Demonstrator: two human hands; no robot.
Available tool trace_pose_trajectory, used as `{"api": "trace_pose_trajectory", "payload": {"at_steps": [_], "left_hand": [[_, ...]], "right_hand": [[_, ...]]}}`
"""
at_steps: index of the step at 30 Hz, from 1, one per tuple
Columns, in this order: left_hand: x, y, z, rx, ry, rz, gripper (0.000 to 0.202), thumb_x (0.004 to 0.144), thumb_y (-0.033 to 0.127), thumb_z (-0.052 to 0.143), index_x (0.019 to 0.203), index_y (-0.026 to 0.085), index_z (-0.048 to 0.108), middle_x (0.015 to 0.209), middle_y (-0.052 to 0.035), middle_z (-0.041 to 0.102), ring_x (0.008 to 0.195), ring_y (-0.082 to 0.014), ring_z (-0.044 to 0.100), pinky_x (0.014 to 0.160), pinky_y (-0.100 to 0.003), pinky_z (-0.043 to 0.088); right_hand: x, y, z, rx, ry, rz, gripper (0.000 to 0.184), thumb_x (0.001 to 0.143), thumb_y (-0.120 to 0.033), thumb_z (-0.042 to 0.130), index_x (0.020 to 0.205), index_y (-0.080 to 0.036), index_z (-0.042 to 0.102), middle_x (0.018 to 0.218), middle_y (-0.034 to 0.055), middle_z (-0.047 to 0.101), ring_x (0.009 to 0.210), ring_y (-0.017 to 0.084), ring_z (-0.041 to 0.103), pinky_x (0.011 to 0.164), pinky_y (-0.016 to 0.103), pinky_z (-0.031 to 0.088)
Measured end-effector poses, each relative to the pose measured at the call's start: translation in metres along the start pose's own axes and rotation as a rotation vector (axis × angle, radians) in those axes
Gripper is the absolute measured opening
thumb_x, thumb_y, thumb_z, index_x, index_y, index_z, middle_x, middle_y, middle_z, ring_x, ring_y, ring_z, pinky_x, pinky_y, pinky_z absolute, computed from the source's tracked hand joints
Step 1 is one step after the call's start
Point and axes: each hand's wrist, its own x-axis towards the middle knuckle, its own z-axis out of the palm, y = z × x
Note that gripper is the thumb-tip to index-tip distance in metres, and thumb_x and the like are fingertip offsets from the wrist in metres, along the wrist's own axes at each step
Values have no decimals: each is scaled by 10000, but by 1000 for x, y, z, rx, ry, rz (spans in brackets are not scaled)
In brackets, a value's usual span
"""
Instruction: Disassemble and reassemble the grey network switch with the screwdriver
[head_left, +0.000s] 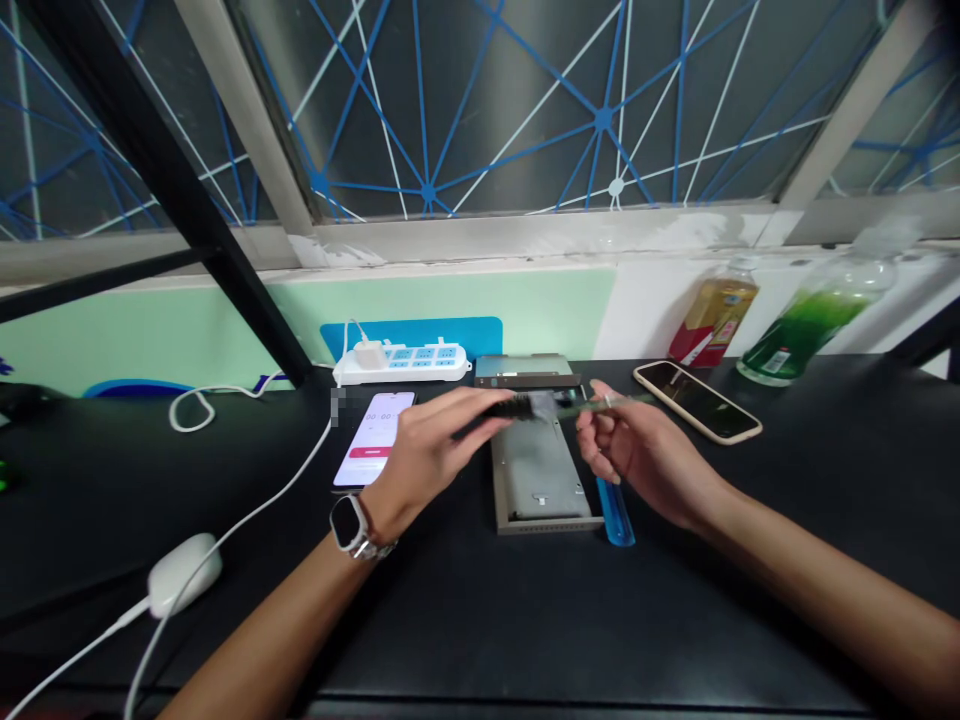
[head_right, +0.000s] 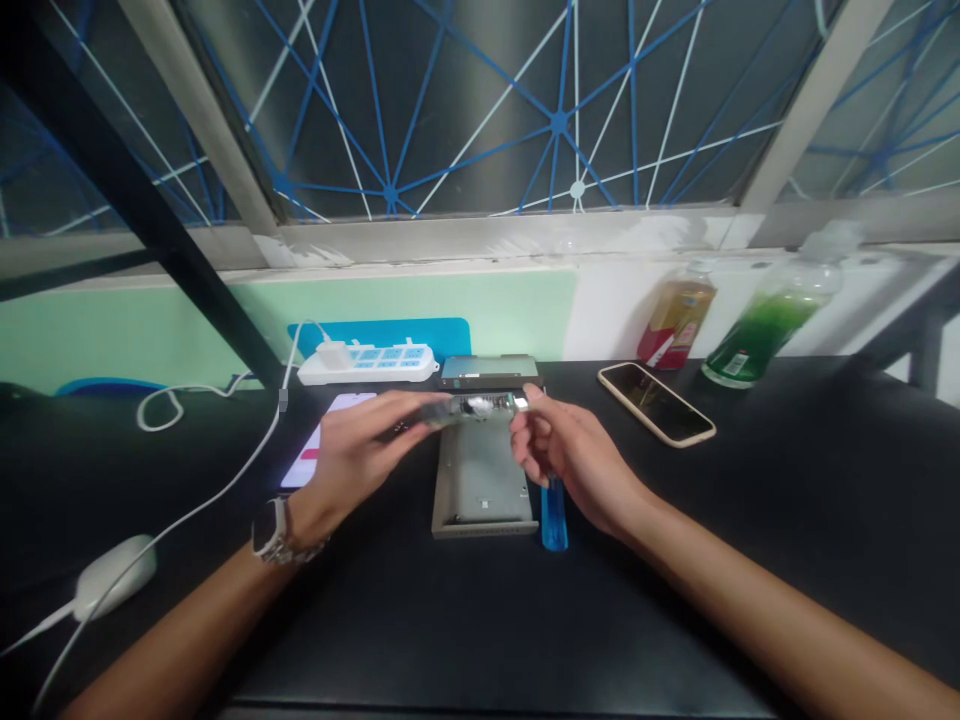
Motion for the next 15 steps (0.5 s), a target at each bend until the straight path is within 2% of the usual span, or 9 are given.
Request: {"api": "trace_pose_trajectory", "payload": {"at_steps": [3, 6, 8, 9, 13, 15], "left_hand": [[3, 3, 4, -221, 106, -238, 178, 853, 295, 732, 977, 167, 733, 940, -61, 773, 823, -185, 737, 758, -313, 630], [3, 4, 8, -390, 79, -347, 193, 843, 291, 741, 973, 150, 723, 939, -67, 772, 832, -191, 742, 777, -320, 639], [1, 1, 12, -449, 64, -374, 196, 838, 280, 745, 984, 152, 716, 959, -65, 770, 862, -191, 744, 815, -328, 636], [-1, 0, 14, -475, 59, -376, 198, 838, 272, 745, 996, 157, 712, 972, -62, 770, 875, -189, 744, 833, -329, 633], [-5, -8, 17, -497, 41, -312, 195, 834, 234, 750, 1018, 181, 716, 989, -43, 770, 886, -179, 747, 851, -317, 628], [-5, -10, 13, -417, 8, -253, 196, 849, 207, 729, 1045, 199, 728, 1042, -48, 766, 953, -186, 737, 899, -330, 609]], "right_hand": [[0, -2, -2, -145, 152, -261, 240, 901, -426, 646, 798, -225, 567, 612, -41, 458, 491, 96, 353, 437, 237, 265], [-1, -3, -7, -373, 192, -456, 151, 910, -375, 648, 1013, -273, 606, 848, -5, 558, 546, 95, 411, 462, 244, 306], [-2, -3, -11, -594, 127, -549, 221, 933, -356, 613, 1144, -295, 619, 1027, 32, 610, 551, 94, 468, 471, 262, 356], [-3, -3, -13, -704, 92, -597, 247, 932, -341, 613, 1173, -291, 627, 1047, 41, 630, 541, 96, 489, 466, 269, 371], [-5, -6, -17, -995, -19, -809, 190, 889, -222, 673, 1077, -224, 698, 839, 22, 711, 535, 112, 565, 470, 262, 438], [-7, -9, -16, -1046, -46, -938, 151, 884, -157, 672, 1022, -203, 713, 864, 31, 741, 648, 127, 652, 556, 255, 507]]}}
